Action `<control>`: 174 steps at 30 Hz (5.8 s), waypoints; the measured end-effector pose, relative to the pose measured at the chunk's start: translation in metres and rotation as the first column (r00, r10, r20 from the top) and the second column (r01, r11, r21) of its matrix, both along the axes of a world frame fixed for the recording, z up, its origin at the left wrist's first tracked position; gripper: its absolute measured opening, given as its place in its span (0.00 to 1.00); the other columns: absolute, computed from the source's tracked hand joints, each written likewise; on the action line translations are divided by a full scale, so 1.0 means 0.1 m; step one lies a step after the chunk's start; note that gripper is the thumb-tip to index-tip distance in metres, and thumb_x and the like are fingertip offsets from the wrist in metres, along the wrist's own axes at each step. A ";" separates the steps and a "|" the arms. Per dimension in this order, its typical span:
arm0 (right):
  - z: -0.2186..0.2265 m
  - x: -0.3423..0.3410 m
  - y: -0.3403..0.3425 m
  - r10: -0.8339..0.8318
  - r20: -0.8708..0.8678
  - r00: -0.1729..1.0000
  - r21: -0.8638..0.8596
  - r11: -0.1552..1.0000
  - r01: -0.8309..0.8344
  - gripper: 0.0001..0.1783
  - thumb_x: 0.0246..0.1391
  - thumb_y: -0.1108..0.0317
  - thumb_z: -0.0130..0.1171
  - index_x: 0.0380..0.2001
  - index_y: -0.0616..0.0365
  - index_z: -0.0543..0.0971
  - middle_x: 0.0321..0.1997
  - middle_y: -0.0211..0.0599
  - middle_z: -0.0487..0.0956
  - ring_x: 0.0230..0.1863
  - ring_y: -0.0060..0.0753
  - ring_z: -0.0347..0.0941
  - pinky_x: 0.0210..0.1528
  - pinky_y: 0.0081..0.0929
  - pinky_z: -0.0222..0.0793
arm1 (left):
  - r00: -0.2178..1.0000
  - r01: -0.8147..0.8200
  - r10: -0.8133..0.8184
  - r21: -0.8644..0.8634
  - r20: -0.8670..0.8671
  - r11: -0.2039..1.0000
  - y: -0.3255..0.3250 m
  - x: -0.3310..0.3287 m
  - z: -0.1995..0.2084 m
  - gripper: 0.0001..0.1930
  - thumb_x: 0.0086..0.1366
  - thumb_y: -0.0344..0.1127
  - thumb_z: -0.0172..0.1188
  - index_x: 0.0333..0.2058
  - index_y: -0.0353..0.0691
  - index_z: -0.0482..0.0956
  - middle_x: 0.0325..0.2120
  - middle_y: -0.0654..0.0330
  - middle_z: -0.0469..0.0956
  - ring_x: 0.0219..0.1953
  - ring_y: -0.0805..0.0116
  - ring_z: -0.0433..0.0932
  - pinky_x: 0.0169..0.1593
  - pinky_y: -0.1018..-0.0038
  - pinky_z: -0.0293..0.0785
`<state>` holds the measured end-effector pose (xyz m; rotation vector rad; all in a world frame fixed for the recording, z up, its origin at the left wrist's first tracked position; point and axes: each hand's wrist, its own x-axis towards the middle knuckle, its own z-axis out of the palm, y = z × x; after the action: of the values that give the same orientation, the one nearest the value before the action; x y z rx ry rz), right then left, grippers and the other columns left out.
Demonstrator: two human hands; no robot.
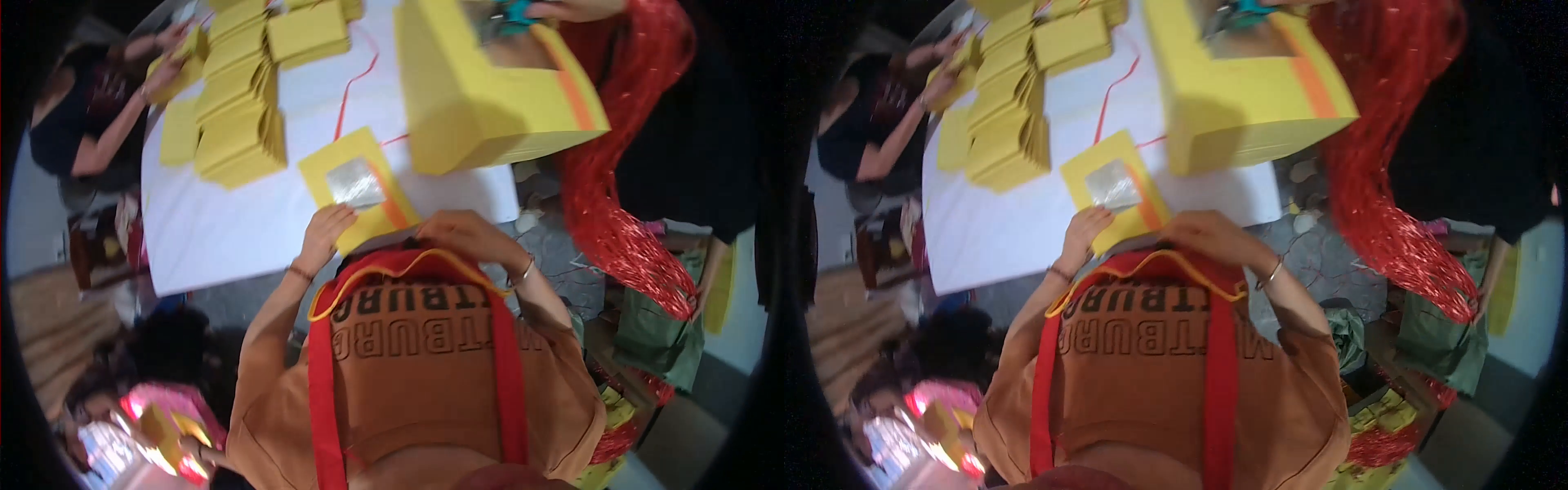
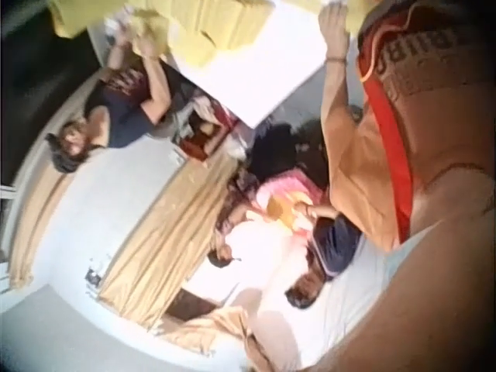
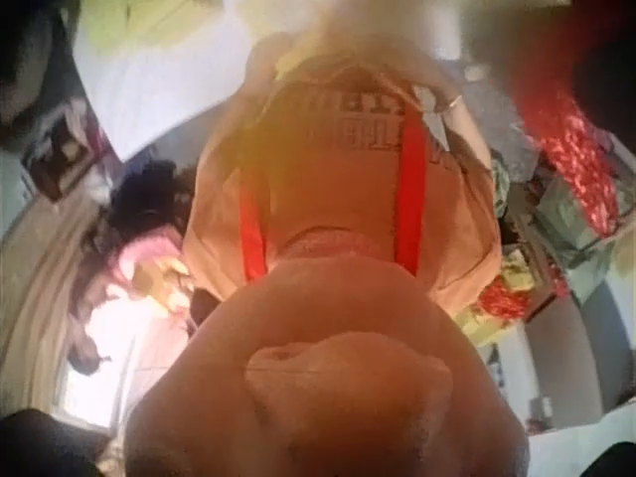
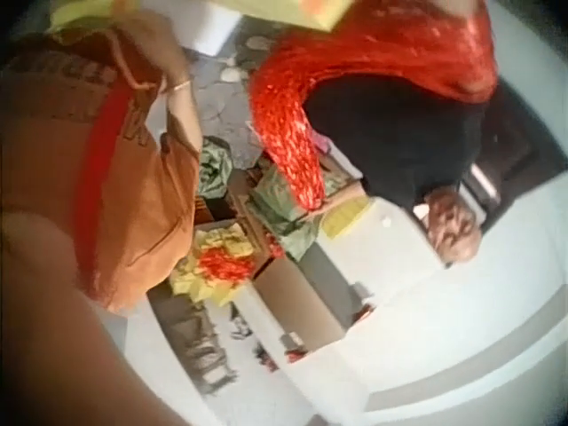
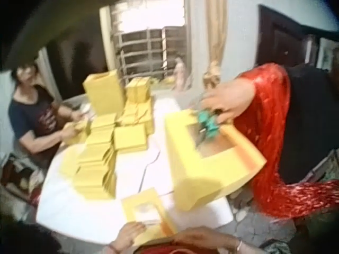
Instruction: Folding sheets of joss paper and tying them into bundles using red plastic ribbon.
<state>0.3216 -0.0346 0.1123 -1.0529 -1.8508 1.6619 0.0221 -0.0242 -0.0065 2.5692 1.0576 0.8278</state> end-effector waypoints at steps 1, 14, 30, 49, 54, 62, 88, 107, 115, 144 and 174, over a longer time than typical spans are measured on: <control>-0.32 0.08 0.00 -0.064 0.110 0.992 -0.077 0.994 0.072 0.12 0.52 0.66 0.50 0.36 0.62 0.74 0.37 0.42 0.74 0.39 0.37 0.71 0.42 0.24 0.64 | 1.000 -0.010 0.011 -0.037 0.012 0.999 -0.04 -0.01 -0.03 0.16 0.50 0.25 0.51 0.39 0.40 0.74 0.41 0.55 0.73 0.47 0.59 0.69 0.51 0.65 0.64; 0.47 0.56 -0.09 0.030 0.220 0.975 -0.038 0.999 -0.022 0.13 0.53 0.64 0.51 0.38 0.62 0.74 0.35 0.35 0.75 0.37 0.24 0.70 0.41 0.21 0.66 | 0.986 0.111 -0.114 -0.031 -0.122 0.993 0.16 -0.39 0.02 0.20 0.45 0.20 0.48 0.40 0.41 0.73 0.39 0.55 0.73 0.45 0.57 0.70 0.49 0.65 0.64; 1.85 0.96 0.80 -0.575 0.211 0.790 0.304 0.807 0.506 0.16 0.55 0.61 0.44 0.36 0.62 0.76 0.18 0.25 0.69 0.23 0.15 0.62 0.26 0.14 0.57 | 0.739 0.192 -0.248 -0.158 -0.627 0.969 0.31 -0.34 0.34 0.24 0.56 0.38 0.46 0.53 0.42 0.59 0.53 0.54 0.58 0.57 0.58 0.56 0.54 0.57 0.55; 0.77 1.91 0.95 -0.911 -0.084 0.403 0.438 0.330 0.837 0.14 0.53 0.66 0.46 0.37 0.63 0.75 0.34 0.32 0.76 0.34 0.21 0.69 0.38 0.17 0.64 | 0.848 0.187 -0.289 -0.260 -0.444 0.947 0.70 -0.18 0.72 0.27 0.45 0.24 0.52 0.48 0.41 0.66 0.44 0.53 0.69 0.47 0.57 0.67 0.48 0.64 0.63; -0.13 2.14 0.72 -0.829 -0.004 0.559 -0.168 0.552 0.817 0.13 0.54 0.62 0.47 0.38 0.58 0.74 0.24 0.27 0.71 0.21 0.16 0.64 0.26 0.13 0.59 | 0.913 0.172 -0.294 -0.385 -0.283 0.907 0.59 -0.14 0.59 0.26 0.46 0.23 0.51 0.48 0.39 0.67 0.41 0.51 0.72 0.43 0.57 0.70 0.46 0.65 0.64; -0.90 2.49 0.09 -0.946 0.250 0.208 -0.181 0.165 0.969 0.16 0.52 0.61 0.48 0.43 0.54 0.72 0.40 0.27 0.73 0.36 0.23 0.69 0.37 0.26 0.64 | 0.942 0.217 -0.278 -0.288 -0.190 0.933 0.48 0.03 0.51 0.28 0.44 0.20 0.51 0.48 0.41 0.69 0.30 0.50 0.74 0.34 0.56 0.73 0.39 0.66 0.69; -0.11 3.94 0.25 -0.409 -0.510 -0.757 0.343 -0.903 0.257 0.18 0.42 0.74 0.54 0.40 0.61 0.66 0.36 0.39 0.69 0.38 0.33 0.65 0.42 0.24 0.62 | 0.946 0.147 -0.220 -0.291 -0.239 0.945 0.29 0.62 0.37 0.24 0.46 0.23 0.52 0.46 0.46 0.71 0.21 0.60 0.74 0.25 0.64 0.73 0.31 0.68 0.66; 0.07 3.65 1.59 -0.704 -0.690 -0.167 -0.185 -0.052 0.981 0.10 0.47 0.77 0.43 0.36 0.67 0.66 0.31 0.43 0.70 0.30 0.35 0.72 0.32 0.28 0.73 | 0.986 0.119 -0.137 -0.175 -0.091 0.977 0.08 1.28 0.59 0.14 0.52 0.34 0.53 0.39 0.39 0.74 0.27 0.54 0.75 0.31 0.59 0.74 0.33 0.69 0.67; -0.21 3.95 1.50 -0.393 -0.681 -0.618 -0.453 -0.436 0.777 0.03 0.43 0.75 0.37 0.23 0.57 0.62 0.21 0.33 0.66 0.18 0.24 0.61 0.17 0.18 0.57 | 0.965 -0.041 -0.053 -0.349 -0.258 0.936 0.08 1.16 0.83 0.13 0.51 0.27 0.51 0.37 0.38 0.75 0.25 0.54 0.75 0.29 0.59 0.73 0.33 0.70 0.67; -0.48 3.13 1.60 -0.744 -0.608 -0.276 -0.058 -0.305 0.951 0.13 0.48 0.77 0.44 0.40 0.64 0.68 0.43 0.38 0.70 0.43 0.28 0.65 0.46 0.25 0.61 | 0.966 -0.194 0.191 -0.001 0.173 0.981 0.12 1.48 1.63 0.14 0.45 0.14 0.46 0.31 0.32 0.73 0.26 0.51 0.74 0.28 0.57 0.72 0.34 0.71 0.67; 0.57 3.76 3.21 0.003 -0.970 0.242 0.063 0.968 0.241 0.29 0.55 0.46 0.36 0.51 0.57 0.62 0.56 0.50 0.61 0.59 0.46 0.55 0.58 0.46 0.52 | 0.931 -0.290 0.288 -0.025 0.223 0.957 0.07 1.56 1.69 0.14 0.44 0.14 0.45 0.30 0.33 0.73 0.24 0.52 0.73 0.26 0.56 0.70 0.31 0.71 0.66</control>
<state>0.6972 0.2866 0.1694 0.0918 -0.9497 1.3973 0.1783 -0.0174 0.1625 2.2856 1.3794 1.1636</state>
